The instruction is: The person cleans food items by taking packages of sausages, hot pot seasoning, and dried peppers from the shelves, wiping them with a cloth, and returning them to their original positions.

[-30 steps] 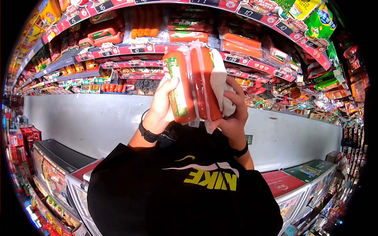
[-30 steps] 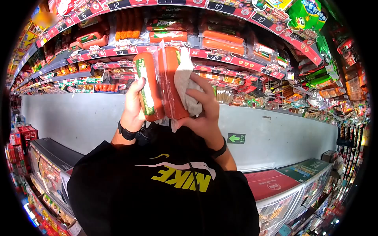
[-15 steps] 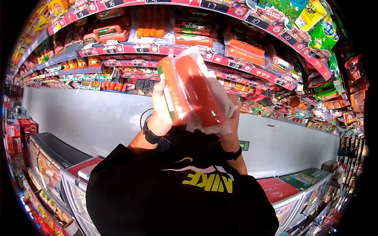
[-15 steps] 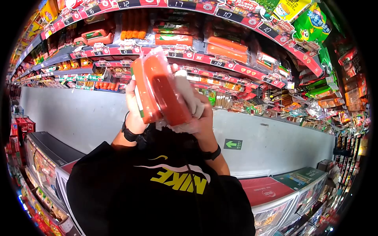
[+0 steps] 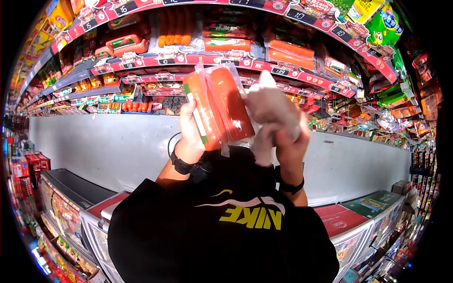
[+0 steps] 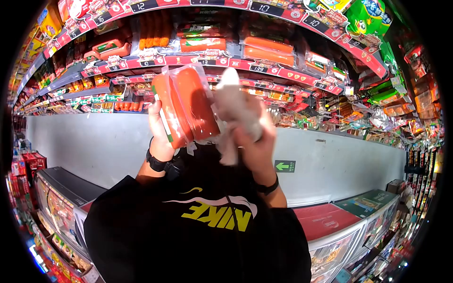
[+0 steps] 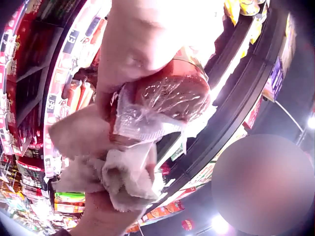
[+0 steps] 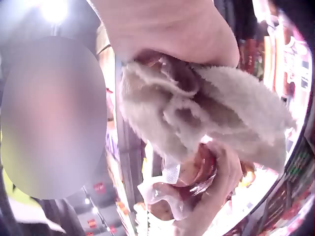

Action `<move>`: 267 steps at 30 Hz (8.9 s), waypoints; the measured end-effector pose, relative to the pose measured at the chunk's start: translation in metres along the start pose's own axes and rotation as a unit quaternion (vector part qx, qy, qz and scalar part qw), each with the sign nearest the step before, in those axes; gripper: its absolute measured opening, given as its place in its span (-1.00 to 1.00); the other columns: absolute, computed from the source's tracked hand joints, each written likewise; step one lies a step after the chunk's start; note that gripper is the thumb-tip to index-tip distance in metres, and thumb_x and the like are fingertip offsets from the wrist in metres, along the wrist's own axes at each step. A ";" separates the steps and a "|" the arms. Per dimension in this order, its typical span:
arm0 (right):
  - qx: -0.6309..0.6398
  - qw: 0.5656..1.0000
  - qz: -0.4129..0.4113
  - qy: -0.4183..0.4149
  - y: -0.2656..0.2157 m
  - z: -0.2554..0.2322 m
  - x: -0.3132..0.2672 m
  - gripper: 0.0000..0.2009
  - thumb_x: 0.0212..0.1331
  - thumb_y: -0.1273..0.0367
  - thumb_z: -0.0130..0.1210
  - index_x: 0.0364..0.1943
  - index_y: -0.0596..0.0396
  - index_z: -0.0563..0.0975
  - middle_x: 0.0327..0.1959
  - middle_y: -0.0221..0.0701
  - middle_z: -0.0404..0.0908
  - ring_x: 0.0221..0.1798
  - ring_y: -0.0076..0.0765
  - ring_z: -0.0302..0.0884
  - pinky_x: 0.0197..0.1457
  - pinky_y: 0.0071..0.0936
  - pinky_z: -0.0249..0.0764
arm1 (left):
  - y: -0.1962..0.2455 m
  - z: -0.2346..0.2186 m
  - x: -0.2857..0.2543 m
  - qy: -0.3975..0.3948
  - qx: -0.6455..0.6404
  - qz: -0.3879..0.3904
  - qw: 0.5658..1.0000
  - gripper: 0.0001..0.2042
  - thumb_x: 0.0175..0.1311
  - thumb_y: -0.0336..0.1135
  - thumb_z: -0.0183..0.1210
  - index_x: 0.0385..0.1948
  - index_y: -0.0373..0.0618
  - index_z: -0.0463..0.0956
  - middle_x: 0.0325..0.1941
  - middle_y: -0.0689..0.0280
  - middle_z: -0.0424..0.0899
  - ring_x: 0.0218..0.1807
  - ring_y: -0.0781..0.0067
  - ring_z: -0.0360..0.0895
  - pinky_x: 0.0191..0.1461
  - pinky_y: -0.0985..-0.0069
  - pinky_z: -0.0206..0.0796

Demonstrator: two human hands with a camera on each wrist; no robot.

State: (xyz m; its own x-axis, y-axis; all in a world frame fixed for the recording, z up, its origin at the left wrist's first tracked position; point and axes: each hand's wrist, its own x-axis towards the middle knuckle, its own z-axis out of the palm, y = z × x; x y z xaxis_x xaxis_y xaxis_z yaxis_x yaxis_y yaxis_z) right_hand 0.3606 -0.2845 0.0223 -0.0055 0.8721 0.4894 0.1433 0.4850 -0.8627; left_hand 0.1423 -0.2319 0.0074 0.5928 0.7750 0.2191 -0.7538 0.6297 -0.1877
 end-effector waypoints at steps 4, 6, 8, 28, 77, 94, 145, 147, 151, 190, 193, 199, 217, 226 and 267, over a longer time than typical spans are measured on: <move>-0.218 0.946 -0.138 -0.199 -0.033 0.027 0.035 -0.49 0.18 0.15 0.20 0.16 0.11 0.45 0.26 -0.05 0.39 0.19 0.05 0.46 0.24 -0.12 0.38 | 0.003 -0.014 -0.007 0.094 0.289 0.043 0.952 -0.27 0.16 0.03 0.08 0.38 -0.11 0.16 0.37 0.06 0.33 0.35 0.03 0.34 0.39 0.04 0.21; -0.245 0.936 -0.150 -0.206 -0.025 0.027 0.041 -0.48 0.19 0.14 0.18 0.17 0.13 0.46 0.25 -0.04 0.38 0.31 0.16 0.34 0.28 -0.12 0.34 | 0.003 -0.009 -0.005 0.078 0.296 0.025 0.952 -0.28 0.17 0.03 0.07 0.37 -0.11 0.16 0.38 0.06 0.33 0.35 0.03 0.33 0.38 0.02 0.22; -0.250 0.944 -0.098 -0.191 -0.021 0.026 0.048 -0.50 0.19 0.19 0.17 0.16 0.15 0.46 0.23 -0.04 0.40 0.30 0.15 0.36 0.27 -0.15 0.35 | 0.008 -0.011 -0.007 0.040 0.203 -0.009 0.978 -0.28 0.18 -0.02 0.06 0.37 -0.18 0.13 0.27 0.04 0.41 0.29 0.03 0.40 0.38 0.08 0.22; -0.232 0.944 -0.234 -0.030 -0.012 0.032 0.004 -0.58 -0.19 0.60 0.25 -0.11 0.01 0.58 0.06 -0.22 0.57 0.13 0.03 0.53 0.11 -0.10 0.50 | -0.003 0.004 0.020 0.144 0.207 0.036 0.967 -0.35 0.28 0.16 -0.06 0.24 -0.19 0.33 0.20 0.05 0.51 0.18 0.05 0.50 0.27 0.13 0.35; 0.429 0.854 0.288 -0.067 0.092 -0.070 0.068 -0.29 0.14 0.23 0.33 0.33 0.14 0.26 0.15 -0.29 0.51 0.17 -0.33 0.50 0.24 -0.35 0.44 | -0.031 -0.016 0.145 0.137 0.374 0.114 0.910 -0.45 0.30 -0.17 0.05 0.25 -0.29 0.19 0.35 -0.09 0.34 0.46 0.04 0.22 0.38 0.00 0.22; 0.302 0.889 0.262 0.222 0.093 -0.067 0.163 -0.83 0.24 0.39 0.17 -0.27 0.21 0.47 -0.37 -0.30 0.66 -0.39 -0.45 0.62 -0.34 -0.51 0.53 | -0.024 0.003 0.184 0.113 0.596 0.179 0.774 -0.54 0.17 -0.50 0.23 0.08 -0.26 0.23 -0.10 0.06 0.59 -0.26 0.22 0.67 -0.24 0.28 0.63; -0.222 0.908 -0.119 0.335 0.105 -0.074 0.135 -0.78 0.17 0.44 0.20 -0.12 0.13 0.48 -0.04 -0.27 0.47 0.00 -0.23 0.47 0.05 -0.31 0.44 | -0.030 -0.042 0.211 0.037 0.889 0.431 0.149 -0.74 0.11 -0.53 0.21 -0.13 -0.31 0.55 -0.16 0.06 0.53 -0.14 0.04 0.55 -0.06 0.30 0.40; -0.252 0.924 -0.109 0.267 0.104 -0.052 0.146 -0.73 -0.01 0.41 0.35 -0.19 0.05 0.57 -0.13 -0.28 0.48 -0.05 -0.12 0.46 0.03 -0.24 0.38 | -0.030 -0.036 0.210 0.073 0.881 0.443 0.151 -0.74 0.10 -0.52 0.24 -0.13 -0.31 0.54 -0.18 0.06 0.55 -0.15 0.05 0.56 -0.07 0.31 0.41; -0.383 0.899 -0.143 0.160 0.130 -0.041 0.154 -0.68 -0.03 0.28 0.34 -0.16 0.03 0.60 -0.25 -0.30 0.55 -0.10 -0.11 0.48 0.01 -0.16 0.37 | -0.018 -0.048 0.207 0.107 0.900 0.347 0.240 -0.74 0.08 -0.45 0.30 -0.19 -0.30 0.53 -0.23 0.04 0.60 -0.19 0.03 0.59 -0.11 0.31 0.43; -0.479 0.840 -0.200 0.159 0.153 -0.037 0.096 -0.64 0.03 0.47 0.15 0.00 0.07 0.55 0.10 -0.18 0.54 0.20 0.00 0.47 0.32 -0.03 0.32 | -0.003 -0.060 0.207 0.063 0.939 0.211 0.265 -0.73 0.12 -0.40 0.26 -0.20 -0.38 0.50 -0.20 -0.12 0.63 -0.12 -0.20 0.57 -0.04 0.14 0.43; -0.500 0.826 -0.149 0.213 0.141 -0.051 0.095 -0.73 0.13 0.52 0.08 -0.05 0.20 0.52 0.05 -0.09 0.55 0.14 0.13 0.49 0.23 -0.01 0.39 | -0.003 -0.061 0.205 0.064 0.941 0.211 0.255 -0.73 0.10 -0.41 0.27 -0.21 -0.37 0.49 -0.21 -0.12 0.63 -0.12 -0.20 0.57 -0.05 0.14 0.43; -0.438 0.871 -0.204 0.090 0.134 -0.026 0.085 -0.66 -0.09 0.58 0.10 -0.12 0.17 0.56 0.02 -0.15 0.58 0.21 0.04 0.46 0.29 -0.04 0.35 | 0.003 -0.068 0.209 0.053 0.941 0.218 0.254 -0.75 0.09 -0.46 0.27 -0.21 -0.35 0.50 -0.23 -0.12 0.63 -0.12 -0.18 0.58 -0.05 0.16 0.44; -0.066 0.902 0.133 0.405 0.125 -0.142 -0.039 -0.71 0.38 0.36 0.04 0.03 0.31 0.52 -0.09 -0.31 0.62 -0.07 -0.46 0.53 0.04 -0.49 0.44 | -0.119 -0.053 0.217 -0.155 0.910 0.237 0.302 -0.82 0.13 -0.62 0.11 -0.24 -0.23 0.58 -0.26 0.11 0.67 -0.13 0.06 0.61 -0.02 0.28 0.44; -0.089 0.909 0.112 0.391 0.128 -0.262 -0.048 -0.72 0.36 0.36 0.07 0.01 0.30 0.55 -0.16 -0.34 0.64 -0.12 -0.53 0.51 -0.03 -0.55 0.43 | -0.179 -0.059 0.298 -0.070 0.971 0.193 0.122 -0.66 0.18 -0.29 0.20 0.01 -0.08 0.51 -0.09 0.02 0.57 -0.04 -0.05 0.51 0.02 0.12 0.34; 0.028 0.954 0.033 0.296 0.066 -0.189 -0.032 -0.67 0.39 0.36 -0.06 0.08 0.35 0.47 0.06 -0.19 0.55 0.09 -0.32 0.49 0.22 -0.36 0.38 | -0.192 -0.051 0.143 0.057 0.513 0.095 0.851 -0.27 0.39 0.26 -0.13 0.40 -0.11 0.06 0.38 0.12 0.33 0.37 0.12 0.34 0.39 0.11 0.25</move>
State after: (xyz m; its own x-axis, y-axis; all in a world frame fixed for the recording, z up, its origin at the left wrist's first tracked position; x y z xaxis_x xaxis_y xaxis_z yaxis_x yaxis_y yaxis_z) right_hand 0.5573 -0.2926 -0.0264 0.5637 0.7189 0.4068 0.0719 0.4479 -0.8912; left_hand 0.3858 -0.2391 0.0260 0.4118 0.8947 0.1733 -0.6558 0.1589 0.7380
